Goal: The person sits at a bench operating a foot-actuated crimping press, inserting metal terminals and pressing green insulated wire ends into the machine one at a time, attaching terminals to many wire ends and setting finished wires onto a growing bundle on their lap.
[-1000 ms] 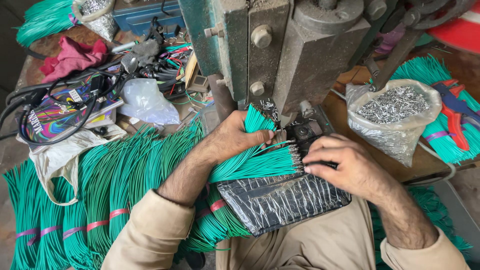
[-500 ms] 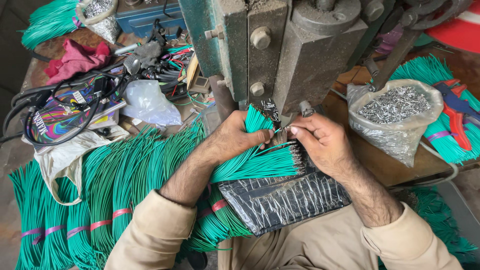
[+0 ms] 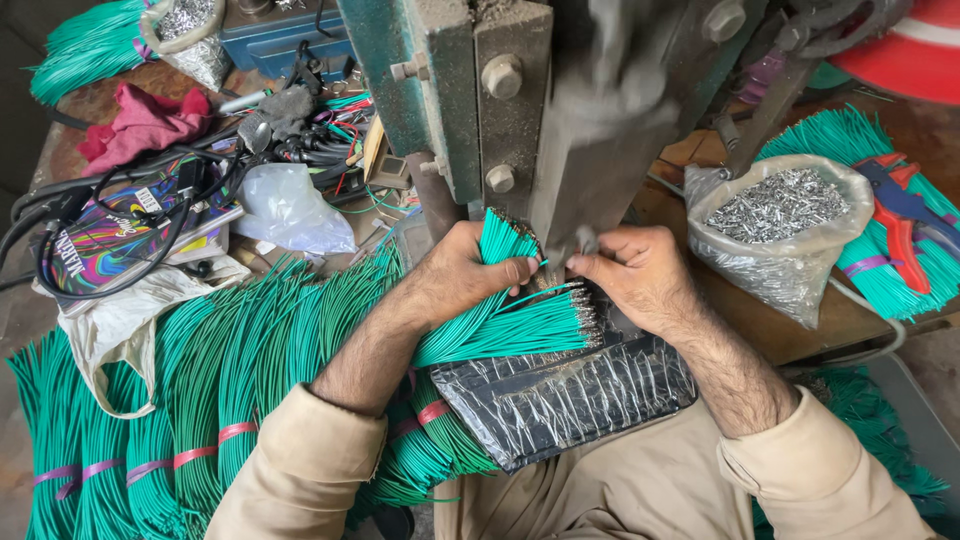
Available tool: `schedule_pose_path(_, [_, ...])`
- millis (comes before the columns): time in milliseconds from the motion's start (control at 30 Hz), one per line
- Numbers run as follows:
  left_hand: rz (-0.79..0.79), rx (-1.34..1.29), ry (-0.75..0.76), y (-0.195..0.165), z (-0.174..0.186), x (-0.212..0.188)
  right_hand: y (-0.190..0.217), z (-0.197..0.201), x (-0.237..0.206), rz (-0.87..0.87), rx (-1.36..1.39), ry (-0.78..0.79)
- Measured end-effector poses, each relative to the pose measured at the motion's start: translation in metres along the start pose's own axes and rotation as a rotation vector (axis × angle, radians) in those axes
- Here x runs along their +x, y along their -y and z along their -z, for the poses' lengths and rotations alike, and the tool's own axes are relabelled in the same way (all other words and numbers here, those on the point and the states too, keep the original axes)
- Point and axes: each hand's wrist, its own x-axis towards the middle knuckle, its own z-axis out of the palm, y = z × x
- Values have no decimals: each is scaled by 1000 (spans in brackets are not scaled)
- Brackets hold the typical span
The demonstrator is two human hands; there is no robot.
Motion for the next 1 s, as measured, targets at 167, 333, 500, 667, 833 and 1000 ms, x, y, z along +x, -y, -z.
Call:
schedule_pose_path(167, [-16,-8,30,-1,1,0,-3,3,-15,84,197,57])
schedule_pose_path(333, [-40,19,58,2,1,-1,5,50,-53,78,-142,100])
schedule_pose_path(500, [-47,1,63,5,1,0,2,69,-67,157,-595,150])
schedule_pose_path(667, [-18,15,37,5,2,0,-10,45,-48,12,-278,-61])
schedule_pose_path(833, [32,24,34,4,1,0,-16,18,-19,62,203,-55])
schedule_pose_path(1000, [16,15,-8,2,-1,0,-11,-7,-13,126,98,-57])
